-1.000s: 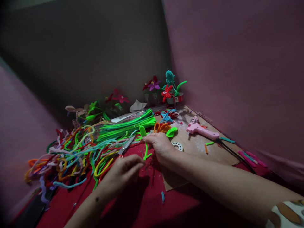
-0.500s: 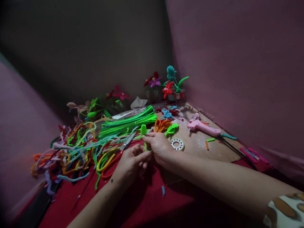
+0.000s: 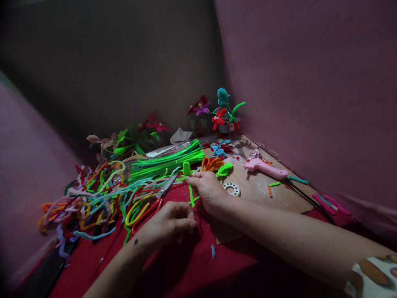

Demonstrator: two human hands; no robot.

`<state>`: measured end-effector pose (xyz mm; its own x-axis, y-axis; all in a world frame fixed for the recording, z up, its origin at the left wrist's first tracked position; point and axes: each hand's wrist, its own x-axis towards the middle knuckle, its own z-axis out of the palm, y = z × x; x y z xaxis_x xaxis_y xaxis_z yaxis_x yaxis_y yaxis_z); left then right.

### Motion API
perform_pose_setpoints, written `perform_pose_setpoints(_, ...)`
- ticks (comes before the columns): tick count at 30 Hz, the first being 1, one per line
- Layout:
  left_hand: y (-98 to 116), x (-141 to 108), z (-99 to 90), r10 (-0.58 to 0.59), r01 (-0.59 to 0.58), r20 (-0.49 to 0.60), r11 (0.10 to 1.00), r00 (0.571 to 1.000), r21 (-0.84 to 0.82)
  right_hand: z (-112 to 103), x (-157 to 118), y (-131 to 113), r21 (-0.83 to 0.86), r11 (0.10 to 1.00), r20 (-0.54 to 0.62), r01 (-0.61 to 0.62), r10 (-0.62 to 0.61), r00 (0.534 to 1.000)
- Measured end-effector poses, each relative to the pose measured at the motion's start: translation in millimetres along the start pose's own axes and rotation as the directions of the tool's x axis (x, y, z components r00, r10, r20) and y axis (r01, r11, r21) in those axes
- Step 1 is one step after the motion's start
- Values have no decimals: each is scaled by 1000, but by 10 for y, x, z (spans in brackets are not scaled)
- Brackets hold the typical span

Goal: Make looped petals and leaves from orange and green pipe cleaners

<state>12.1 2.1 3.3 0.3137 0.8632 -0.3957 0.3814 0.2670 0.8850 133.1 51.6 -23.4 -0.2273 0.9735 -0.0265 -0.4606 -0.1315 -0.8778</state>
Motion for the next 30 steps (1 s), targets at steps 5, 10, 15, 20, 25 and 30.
perform_pose_setpoints(5,77,-8,-153,273,-347,-419,931,866,-111,-21,-37,-28,-58,990,76,-127,132,988)
perform_pose_setpoints(10,63,43,-143,333,-398,-496,917,802,-28,-13,-65,4,-56,982,142,-179,185,972)
perform_pose_setpoints(15,40,29,-147,301,-375,-533,927,791,-32,-3,-68,19,-27,988,202,-149,152,968)
perform_pose_setpoints(20,47,-8,-159,316,-386,-525,922,790,-26,-24,-53,54,-27,985,171,-168,170,970)
perform_pose_setpoints(25,51,-14,-167,332,-388,-505,922,796,-6,-18,-36,43,16,979,133,-201,197,971)
perform_pose_setpoints(30,47,-22,-195,393,-435,-431,900,812,1,0,-25,16,65,976,118,-207,199,973)
